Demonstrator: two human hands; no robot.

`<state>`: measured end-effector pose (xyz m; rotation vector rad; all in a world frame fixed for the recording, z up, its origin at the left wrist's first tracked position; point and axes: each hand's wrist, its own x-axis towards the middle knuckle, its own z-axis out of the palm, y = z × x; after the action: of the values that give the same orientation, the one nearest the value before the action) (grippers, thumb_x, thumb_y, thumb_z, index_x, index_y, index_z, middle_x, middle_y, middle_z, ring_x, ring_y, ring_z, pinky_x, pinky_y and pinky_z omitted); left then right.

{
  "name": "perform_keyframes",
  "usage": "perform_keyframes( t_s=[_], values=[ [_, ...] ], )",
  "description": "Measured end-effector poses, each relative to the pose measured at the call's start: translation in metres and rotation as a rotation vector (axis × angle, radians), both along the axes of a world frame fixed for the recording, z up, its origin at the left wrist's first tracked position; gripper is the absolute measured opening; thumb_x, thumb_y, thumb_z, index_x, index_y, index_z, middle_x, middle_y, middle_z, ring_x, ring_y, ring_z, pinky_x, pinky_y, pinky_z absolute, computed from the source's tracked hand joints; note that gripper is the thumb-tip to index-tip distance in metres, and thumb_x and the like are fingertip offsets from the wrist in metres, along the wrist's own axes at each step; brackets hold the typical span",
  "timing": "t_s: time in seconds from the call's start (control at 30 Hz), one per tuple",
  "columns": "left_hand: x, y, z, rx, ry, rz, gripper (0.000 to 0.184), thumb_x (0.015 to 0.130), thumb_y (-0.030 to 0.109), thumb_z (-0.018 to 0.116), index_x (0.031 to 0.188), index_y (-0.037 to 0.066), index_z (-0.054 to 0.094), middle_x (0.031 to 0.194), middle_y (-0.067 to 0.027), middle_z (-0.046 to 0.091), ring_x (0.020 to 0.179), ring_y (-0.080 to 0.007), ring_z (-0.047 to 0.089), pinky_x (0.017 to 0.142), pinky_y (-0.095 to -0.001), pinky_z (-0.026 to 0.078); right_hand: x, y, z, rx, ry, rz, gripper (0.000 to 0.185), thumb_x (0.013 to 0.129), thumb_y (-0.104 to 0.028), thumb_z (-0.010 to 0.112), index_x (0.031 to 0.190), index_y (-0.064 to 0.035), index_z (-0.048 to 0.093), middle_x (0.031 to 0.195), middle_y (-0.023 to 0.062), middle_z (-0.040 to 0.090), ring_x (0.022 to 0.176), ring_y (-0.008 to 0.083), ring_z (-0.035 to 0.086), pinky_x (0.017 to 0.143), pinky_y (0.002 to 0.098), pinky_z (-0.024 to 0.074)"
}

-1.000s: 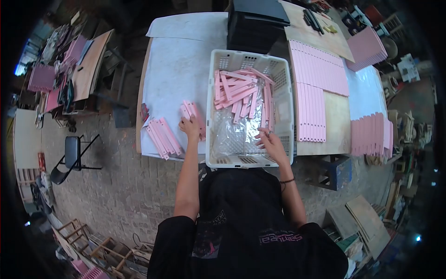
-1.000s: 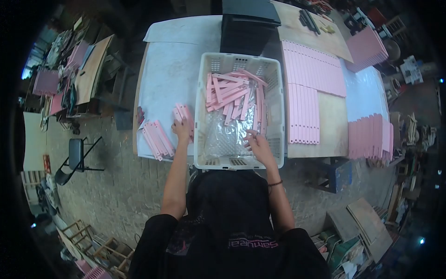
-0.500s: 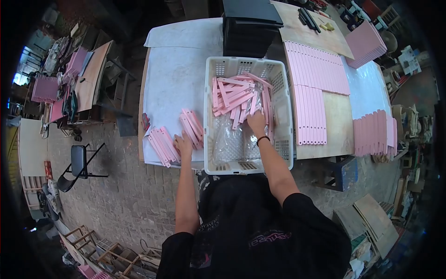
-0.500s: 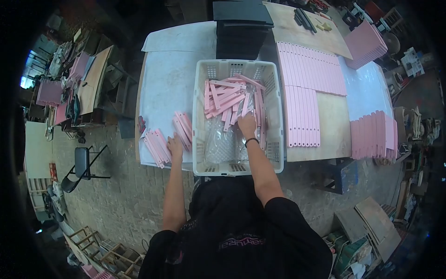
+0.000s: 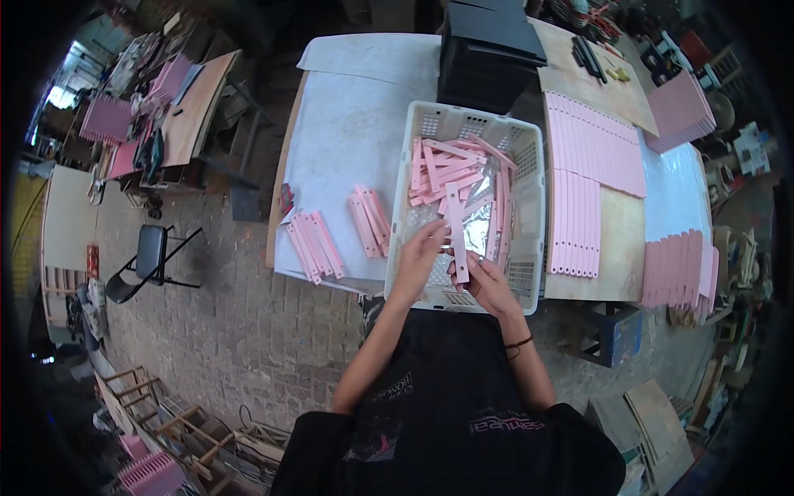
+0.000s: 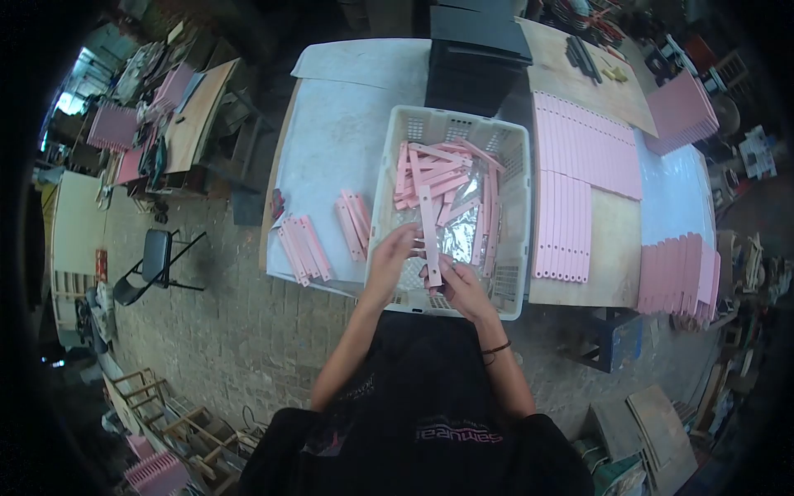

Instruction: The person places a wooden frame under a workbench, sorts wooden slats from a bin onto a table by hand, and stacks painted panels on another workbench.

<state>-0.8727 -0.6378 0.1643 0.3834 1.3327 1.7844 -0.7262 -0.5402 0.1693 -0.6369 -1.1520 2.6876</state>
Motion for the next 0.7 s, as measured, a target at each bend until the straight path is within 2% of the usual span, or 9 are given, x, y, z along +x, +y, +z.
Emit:
perform_keyframes(
  t_s=[0.13,0.27,0.37,0.4,0.43,0.5,0.63,0.67,0.7],
  values=[
    [-0.004,0.004,0.007,0.031,0.034,-0.045,0.032,0.095,0.01,0.06,0.123,-0.002,0.051,0.099,-0.0051,0.057,0.088,-0.0098,0.057,0.077,-0.0245,0.049,-0.003,-0.007,0.002,0.019,0.027,0.026,0.041,0.105,-0.022,0.04,0.138,0.002,0.042,0.106,0.009,0.06,0.089,0.0145,0.058,0.074,0.0274,0.0479],
    [-0.01,-0.009,0.007,0.067,-0.023,-0.02,0.032,0.094,0.008,0.06,0.123,-0.001,0.051,0.102,-0.0053,0.058,0.091,-0.0101,0.057,0.079,-0.0252,0.048,-0.011,-0.008,0.003,0.091,0.005,0.131,0.04,0.105,-0.025,0.04,0.133,0.0023,0.046,0.107,0.0111,0.062,0.092,0.0175,0.061,0.076,0.0302,0.0501],
    [-0.023,-0.022,-0.009,0.058,0.003,0.047,0.032,0.094,0.008,0.059,0.124,-0.001,0.052,0.104,-0.0051,0.059,0.094,-0.01,0.056,0.08,-0.0264,0.048,-0.017,-0.005,-0.021,0.128,-0.072,0.203,0.041,0.105,-0.028,0.041,0.13,0.003,0.05,0.109,0.0119,0.063,0.096,0.019,0.063,0.08,0.0307,0.0512],
    [-0.031,-0.027,-0.022,0.054,0.025,0.109,0.032,0.094,0.008,0.059,0.125,-0.001,0.052,0.105,-0.005,0.06,0.095,-0.01,0.056,0.081,-0.0268,0.048,-0.025,0.001,-0.004,0.257,-0.124,0.247,0.042,0.105,-0.031,0.041,0.128,0.0025,0.054,0.111,0.0122,0.063,0.098,0.02,0.064,0.083,0.0312,0.0516],
    [-0.041,-0.034,-0.015,0.039,0.024,0.185,0.033,0.095,0.008,0.058,0.126,-0.001,0.052,0.105,-0.005,0.06,0.094,-0.0102,0.056,0.081,-0.0267,0.048,-0.031,0.012,-0.011,0.371,-0.16,0.248,0.044,0.104,-0.033,0.044,0.129,0.0013,0.054,0.109,0.012,0.064,0.095,0.0198,0.065,0.084,0.0325,0.0523],
    [-0.071,-0.054,-0.019,-0.007,0.052,0.309,0.035,0.095,0.008,0.057,0.129,-0.001,0.051,0.106,-0.0057,0.061,0.092,-0.0109,0.057,0.079,-0.0267,0.048,-0.036,0.038,-0.06,0.354,-0.25,0.004,0.039,0.102,-0.028,0.048,0.127,0.0008,0.055,0.101,0.0113,0.066,0.088,0.0192,0.066,0.078,0.0324,0.0539],
    [-0.121,-0.084,-0.089,-0.291,0.166,0.377,0.035,0.093,0.01,0.059,0.126,-0.001,0.055,0.106,-0.0072,0.063,0.086,-0.012,0.059,0.074,-0.0275,0.05,-0.043,0.123,-0.196,0.736,-0.627,-0.372,0.032,0.096,-0.02,0.055,0.122,-0.0009,0.056,0.089,0.0101,0.067,0.077,0.0161,0.067,0.068,0.03,0.0546],
    [-0.126,-0.088,-0.113,-0.277,0.215,0.345,0.036,0.089,0.011,0.064,0.123,0.0,0.058,0.102,-0.0085,0.064,0.083,-0.0125,0.059,0.069,-0.0279,0.05,-0.05,0.13,-0.197,0.812,-0.677,-0.374,0.032,0.095,-0.021,0.056,0.121,-0.0018,0.056,0.089,0.0134,0.066,0.08,0.0204,0.067,0.071,0.0335,0.0544],
    [-0.131,-0.09,-0.143,-0.418,0.299,0.286,0.039,0.087,0.011,0.065,0.124,0.001,0.058,0.099,-0.0108,0.065,0.083,-0.0157,0.06,0.069,-0.0299,0.05,-0.056,0.133,-0.196,0.892,-0.728,-0.378,0.033,0.094,-0.021,0.057,0.121,-0.0026,0.056,0.09,0.0166,0.066,0.082,0.0246,0.067,0.073,0.0369,0.0542]
  ],
)
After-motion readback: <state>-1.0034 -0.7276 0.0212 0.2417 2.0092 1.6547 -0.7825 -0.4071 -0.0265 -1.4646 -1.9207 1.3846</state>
